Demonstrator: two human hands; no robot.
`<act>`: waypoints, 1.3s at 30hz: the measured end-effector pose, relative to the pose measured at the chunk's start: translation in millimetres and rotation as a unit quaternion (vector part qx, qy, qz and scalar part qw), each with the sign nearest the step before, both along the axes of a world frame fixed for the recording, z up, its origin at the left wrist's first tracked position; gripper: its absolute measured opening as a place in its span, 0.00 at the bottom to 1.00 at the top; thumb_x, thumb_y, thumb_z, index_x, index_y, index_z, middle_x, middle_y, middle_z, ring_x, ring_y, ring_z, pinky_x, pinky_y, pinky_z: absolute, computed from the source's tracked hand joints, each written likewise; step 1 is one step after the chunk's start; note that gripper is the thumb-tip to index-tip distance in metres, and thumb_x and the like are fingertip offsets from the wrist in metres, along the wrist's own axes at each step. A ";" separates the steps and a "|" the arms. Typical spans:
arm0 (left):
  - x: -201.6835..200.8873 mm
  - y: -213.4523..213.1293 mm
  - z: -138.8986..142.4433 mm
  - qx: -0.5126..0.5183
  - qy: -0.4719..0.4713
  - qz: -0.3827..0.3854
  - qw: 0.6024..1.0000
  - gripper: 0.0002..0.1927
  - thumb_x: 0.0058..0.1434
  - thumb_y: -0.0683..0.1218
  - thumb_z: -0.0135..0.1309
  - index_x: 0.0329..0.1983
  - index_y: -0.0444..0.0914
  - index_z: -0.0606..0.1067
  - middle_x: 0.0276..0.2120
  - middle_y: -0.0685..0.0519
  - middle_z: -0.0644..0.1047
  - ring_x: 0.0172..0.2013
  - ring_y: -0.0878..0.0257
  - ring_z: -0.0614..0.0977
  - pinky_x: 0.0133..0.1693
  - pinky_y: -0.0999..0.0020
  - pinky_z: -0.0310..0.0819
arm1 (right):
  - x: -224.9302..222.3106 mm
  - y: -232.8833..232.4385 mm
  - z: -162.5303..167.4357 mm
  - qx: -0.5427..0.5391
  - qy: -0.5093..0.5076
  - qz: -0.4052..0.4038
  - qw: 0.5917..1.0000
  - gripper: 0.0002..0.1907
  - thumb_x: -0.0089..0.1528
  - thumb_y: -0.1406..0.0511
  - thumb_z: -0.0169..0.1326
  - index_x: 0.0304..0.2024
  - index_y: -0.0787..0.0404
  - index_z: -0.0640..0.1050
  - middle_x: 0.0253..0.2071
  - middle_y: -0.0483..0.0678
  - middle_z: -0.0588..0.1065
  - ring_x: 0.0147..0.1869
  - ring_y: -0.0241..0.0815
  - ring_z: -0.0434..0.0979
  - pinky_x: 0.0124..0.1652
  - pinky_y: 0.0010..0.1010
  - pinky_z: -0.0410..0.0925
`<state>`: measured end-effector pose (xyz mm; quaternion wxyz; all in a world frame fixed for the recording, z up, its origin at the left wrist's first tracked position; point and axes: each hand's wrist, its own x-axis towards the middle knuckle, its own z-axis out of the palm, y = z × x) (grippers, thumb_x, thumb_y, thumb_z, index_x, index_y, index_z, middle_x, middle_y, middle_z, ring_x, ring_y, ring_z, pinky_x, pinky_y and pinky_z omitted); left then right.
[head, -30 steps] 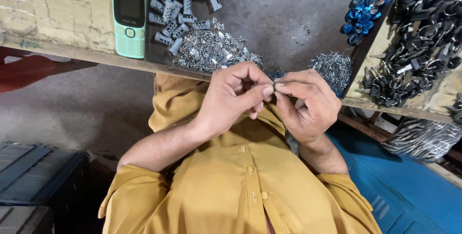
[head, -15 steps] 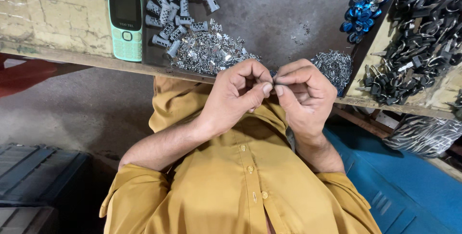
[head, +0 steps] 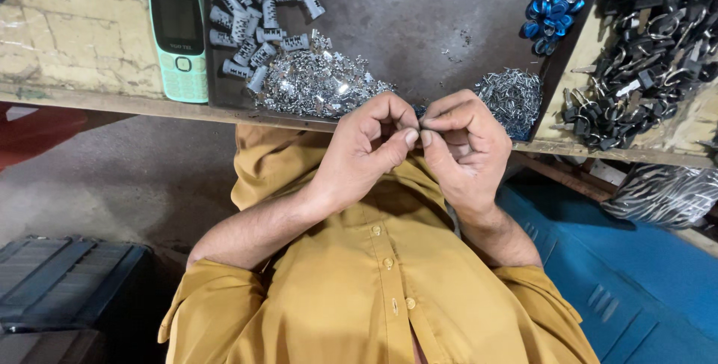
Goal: The person sits at a workbench assembling small lock cylinder components by hand. They pick up tiny metal pins and springs from piles on a tray, insert them into lock plugs held in their fingers, press blue caps onto the plugs, and place finished plugs back on the tray, repeating the cycle.
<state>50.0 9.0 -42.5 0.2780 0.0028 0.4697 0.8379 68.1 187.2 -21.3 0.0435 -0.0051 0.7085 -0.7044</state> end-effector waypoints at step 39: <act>4.1 46.5 11.1 0.113 -0.155 -0.017 0.981 0.04 0.73 0.42 0.51 0.41 0.37 0.71 0.30 0.60 0.70 0.29 0.73 0.67 0.31 0.78 0.60 | 14.2 47.7 11.2 0.287 0.179 -0.024 0.941 0.06 0.75 0.66 0.49 0.46 0.64 0.69 0.43 0.54 0.71 0.42 0.46 0.71 0.43 0.33 0.67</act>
